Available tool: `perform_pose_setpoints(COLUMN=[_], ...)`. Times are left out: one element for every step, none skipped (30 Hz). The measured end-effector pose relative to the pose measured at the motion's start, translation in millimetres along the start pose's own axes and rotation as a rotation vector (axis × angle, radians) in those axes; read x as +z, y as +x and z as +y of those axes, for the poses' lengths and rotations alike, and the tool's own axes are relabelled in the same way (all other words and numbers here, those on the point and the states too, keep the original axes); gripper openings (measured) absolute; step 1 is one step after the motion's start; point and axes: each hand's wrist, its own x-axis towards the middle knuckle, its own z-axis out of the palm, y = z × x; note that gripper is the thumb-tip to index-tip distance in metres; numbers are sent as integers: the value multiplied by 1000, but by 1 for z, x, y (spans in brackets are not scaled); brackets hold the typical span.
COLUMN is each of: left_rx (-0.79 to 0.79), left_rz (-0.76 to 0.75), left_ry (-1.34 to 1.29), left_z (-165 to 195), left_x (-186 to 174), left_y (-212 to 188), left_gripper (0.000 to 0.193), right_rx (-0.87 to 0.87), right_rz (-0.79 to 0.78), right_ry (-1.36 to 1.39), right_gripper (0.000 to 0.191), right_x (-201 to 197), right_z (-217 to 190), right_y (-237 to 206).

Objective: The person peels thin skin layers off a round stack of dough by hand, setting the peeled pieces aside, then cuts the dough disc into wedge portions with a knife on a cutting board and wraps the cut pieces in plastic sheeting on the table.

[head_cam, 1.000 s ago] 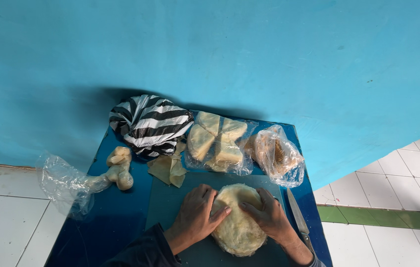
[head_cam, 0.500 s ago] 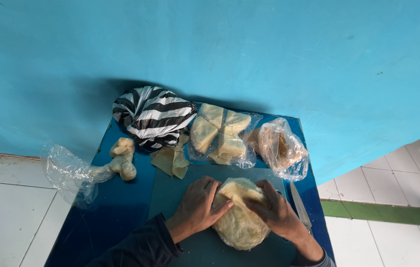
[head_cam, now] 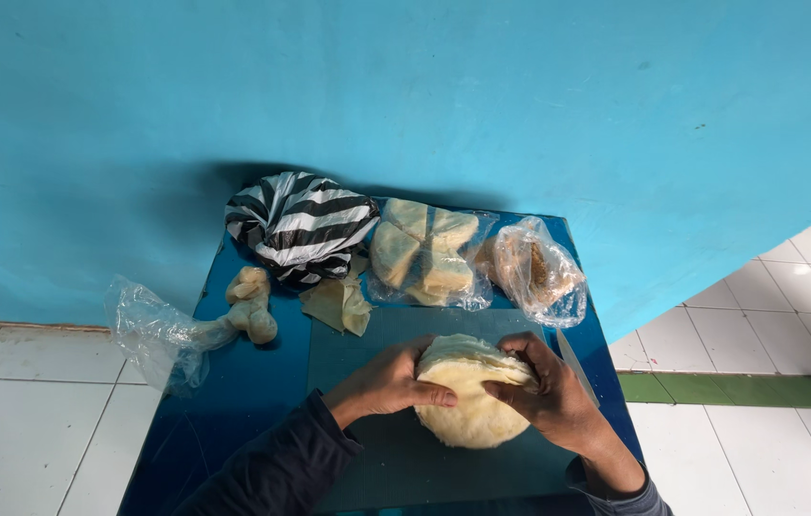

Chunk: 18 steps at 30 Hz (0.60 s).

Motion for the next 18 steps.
perform_pose_setpoints(left_rx=[14, 29, 43, 56, 74, 91, 108, 119, 131, 143, 96, 47, -4, -86, -171, -255, -222, -188], left_rz=[-19, -5, 11, 29, 48, 68, 88, 103, 116, 128, 134, 140, 144, 162, 180, 198, 226, 253], left_ry=[-53, -27, -1, 24, 34, 47, 62, 39, 18, -4, 17, 35, 53, 82, 110, 138, 198, 257], left_z=[3, 6, 11, 15, 20, 24, 29, 32, 33, 33, 31, 27, 21, 14, 5, -4, -12, -19], left_x=[1, 0, -3, -5, -5, -6, -7, -9, -12, -15, -17, -20, -23, -23, -24, -24, -23, -23], left_y=[-1, -3, -5, -7, -10, -12, -15, -17, -18, -19, -18, -16, -12, -7, -2, 2, 5, 7], left_gripper=[74, 69, 64, 59, 58, 58, 58, 61, 63, 66, 66, 65, 64, 64, 65, 65, 64, 63], right_rx=[-11, -21, -30, -36, -44, -54, -43, -33, -23, -23, -22, -17, 5, 28, 53, 108, 162, 215], right_rz=[31, 61, 89, 105, 120, 135, 140, 146, 154, 140, 127, 113, 105, 98, 89, 88, 86, 83], right_ry=[-41, -82, -122, -62, -1, 62, 91, 121, 151, 193, 233, 272, 268, 264, 260, 302, 342, 383], right_gripper=[44, 43, 42, 43, 44, 45, 45, 46, 47, 47, 47, 48, 48, 48, 48, 49, 50, 52], right_x=[0, 0, 0, 1, 3, 6, 8, 10, 12, 14, 17, 20, 24, 27, 31, 35, 38, 39], right_z=[-6, -12, -17, -22, -26, -29, -32, -32, -31, -28, -23, -17, -9, -1, 9, 19, 28, 36], right_y=[-4, -6, -8, -10, -12, -13, -15, -17, -18, -17, -15, -12, -6, 2, 9, 17, 26, 30])
